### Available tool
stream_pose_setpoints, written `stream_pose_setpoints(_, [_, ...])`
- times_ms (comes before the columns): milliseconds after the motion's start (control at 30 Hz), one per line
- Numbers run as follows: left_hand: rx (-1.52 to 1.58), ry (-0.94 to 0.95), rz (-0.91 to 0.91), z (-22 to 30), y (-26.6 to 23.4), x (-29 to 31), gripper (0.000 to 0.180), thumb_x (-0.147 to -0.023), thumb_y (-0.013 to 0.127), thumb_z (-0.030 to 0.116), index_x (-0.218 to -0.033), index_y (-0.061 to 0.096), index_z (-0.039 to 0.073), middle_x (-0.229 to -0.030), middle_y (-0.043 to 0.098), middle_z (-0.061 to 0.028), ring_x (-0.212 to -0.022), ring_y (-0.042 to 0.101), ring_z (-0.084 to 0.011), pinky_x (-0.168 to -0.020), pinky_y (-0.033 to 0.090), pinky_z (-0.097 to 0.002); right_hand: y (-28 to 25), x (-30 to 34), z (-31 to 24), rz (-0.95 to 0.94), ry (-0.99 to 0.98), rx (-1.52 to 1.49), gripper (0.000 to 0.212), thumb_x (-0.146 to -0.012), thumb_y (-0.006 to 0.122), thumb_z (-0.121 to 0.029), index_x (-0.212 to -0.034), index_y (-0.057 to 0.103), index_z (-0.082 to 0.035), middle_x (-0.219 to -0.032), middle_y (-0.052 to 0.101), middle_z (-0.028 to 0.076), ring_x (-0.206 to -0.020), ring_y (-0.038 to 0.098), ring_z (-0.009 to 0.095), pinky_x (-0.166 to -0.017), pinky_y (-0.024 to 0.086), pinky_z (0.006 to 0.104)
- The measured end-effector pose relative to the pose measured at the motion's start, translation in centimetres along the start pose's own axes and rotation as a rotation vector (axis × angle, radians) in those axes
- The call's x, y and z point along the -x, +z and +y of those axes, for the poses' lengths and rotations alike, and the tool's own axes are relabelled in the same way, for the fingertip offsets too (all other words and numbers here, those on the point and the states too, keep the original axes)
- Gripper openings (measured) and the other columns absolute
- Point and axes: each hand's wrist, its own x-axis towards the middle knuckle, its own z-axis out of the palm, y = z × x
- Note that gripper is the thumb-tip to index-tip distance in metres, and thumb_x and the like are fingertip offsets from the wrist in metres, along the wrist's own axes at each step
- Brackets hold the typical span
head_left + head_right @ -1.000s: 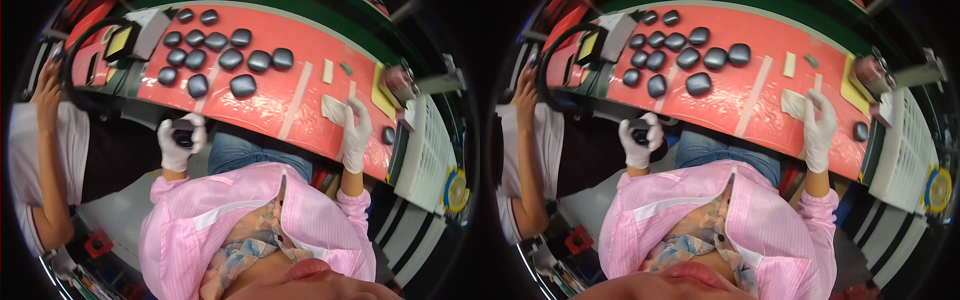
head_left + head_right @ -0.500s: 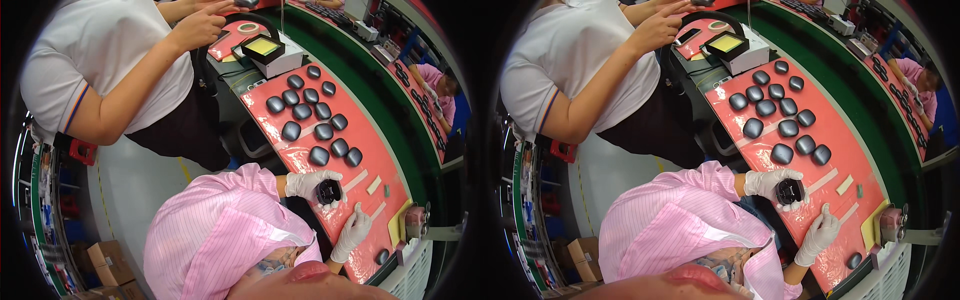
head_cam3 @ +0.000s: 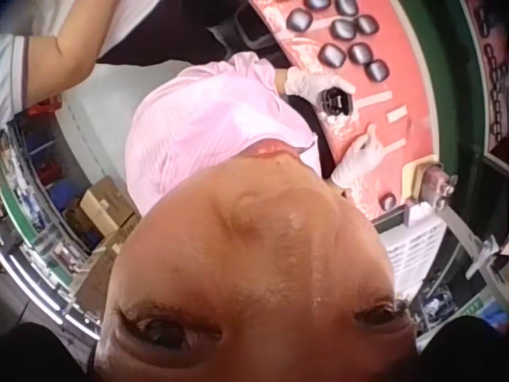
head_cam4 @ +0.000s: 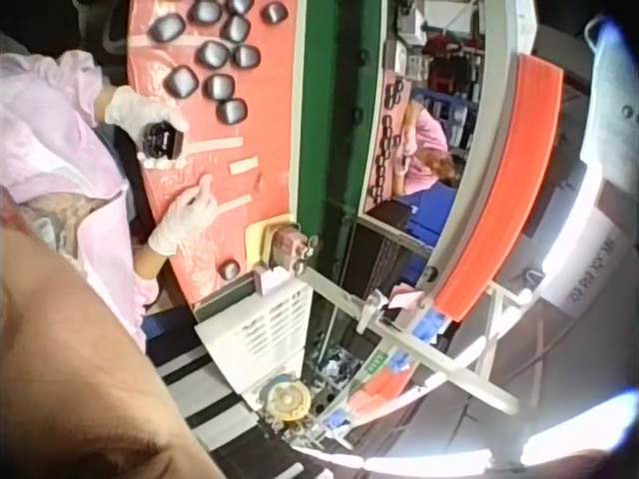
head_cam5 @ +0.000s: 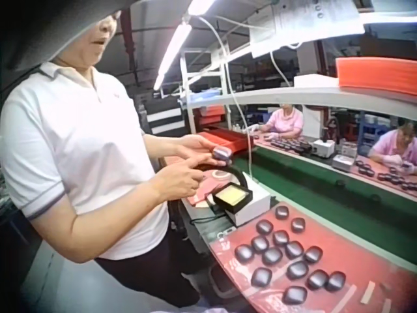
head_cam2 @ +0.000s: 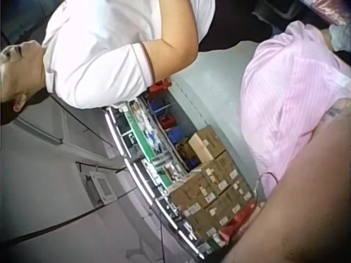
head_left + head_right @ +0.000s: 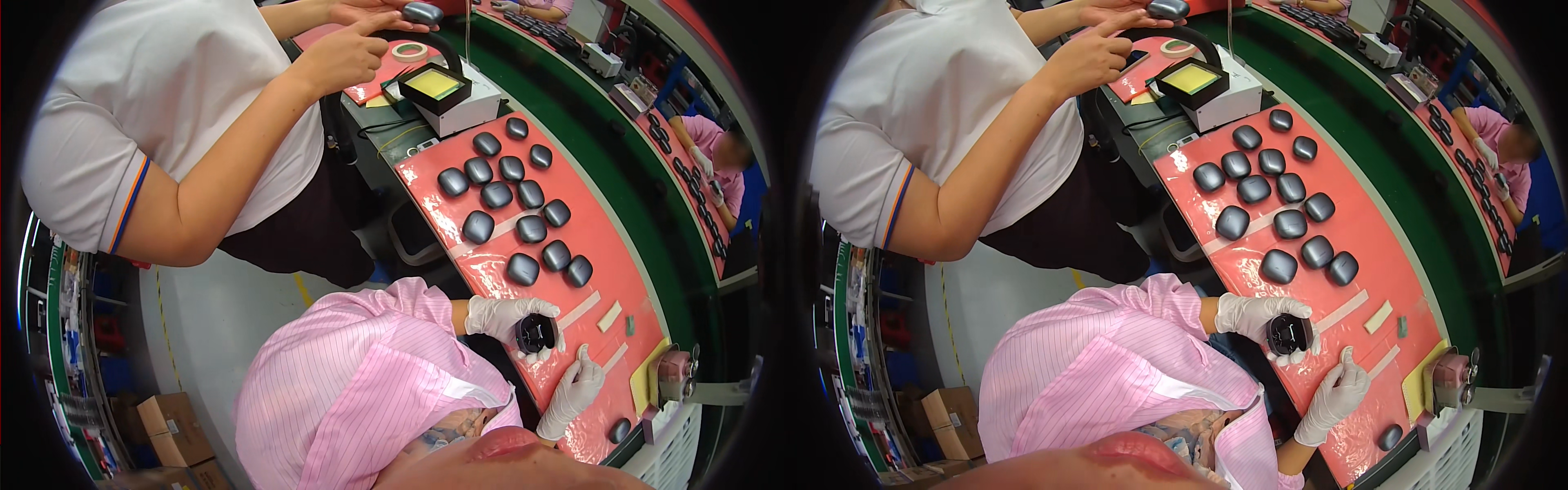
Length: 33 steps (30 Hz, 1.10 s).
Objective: Assembling and inspecting wireless earbud charging cases on a factory production line.
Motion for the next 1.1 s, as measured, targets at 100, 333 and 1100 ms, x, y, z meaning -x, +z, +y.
stream_pose_setpoints(100, [0.001, -0.015, -0.005, 0.1, 0.2, 0.2, 0.060, -0.090, 0.044, 0.053, -0.107, 0.062, -0.002, -0.086, 0.067, -0.0160, -0.064, 0.066, -0.0233, -0.049, 0.052, -0.0275, 0.0, -0.1, 0.0, 0.001, -0.003, 0.003, 0.030, -0.080, 0.062, 0.004, -0.108, 0.066, -0.006, -0.075, 0.053, 0.009, -0.075, 0.050, 0.025, -0.071, 0.044, 0.0373])
stream_pose_setpoints(333, [0.005, -0.047, -0.002, 0.3, 0.3, 0.2, 0.059, -0.092, 0.043, 0.051, -0.109, 0.060, -0.003, -0.086, 0.067, -0.0158, -0.065, 0.067, -0.0235, -0.051, 0.052, -0.0279, -0.1, -0.1, -0.1, 0.006, 0.007, -0.010, 0.031, -0.079, 0.062, 0.004, -0.107, 0.067, -0.006, -0.075, 0.053, 0.009, -0.075, 0.050, 0.025, -0.071, 0.044, 0.0373])
stream_pose_setpoints(1100, [0.074, -0.037, -0.056, -0.2, -0.7, -0.5, 0.061, -0.092, 0.043, 0.054, -0.109, 0.061, -0.002, -0.086, 0.068, -0.0174, -0.067, 0.067, -0.0255, -0.050, 0.051, -0.0308, -0.3, -0.1, 0.3, -0.022, 0.056, -0.102, 0.033, -0.080, 0.061, 0.005, -0.110, 0.067, -0.005, -0.073, 0.051, 0.010, -0.071, 0.048, 0.025, -0.070, 0.042, 0.0374])
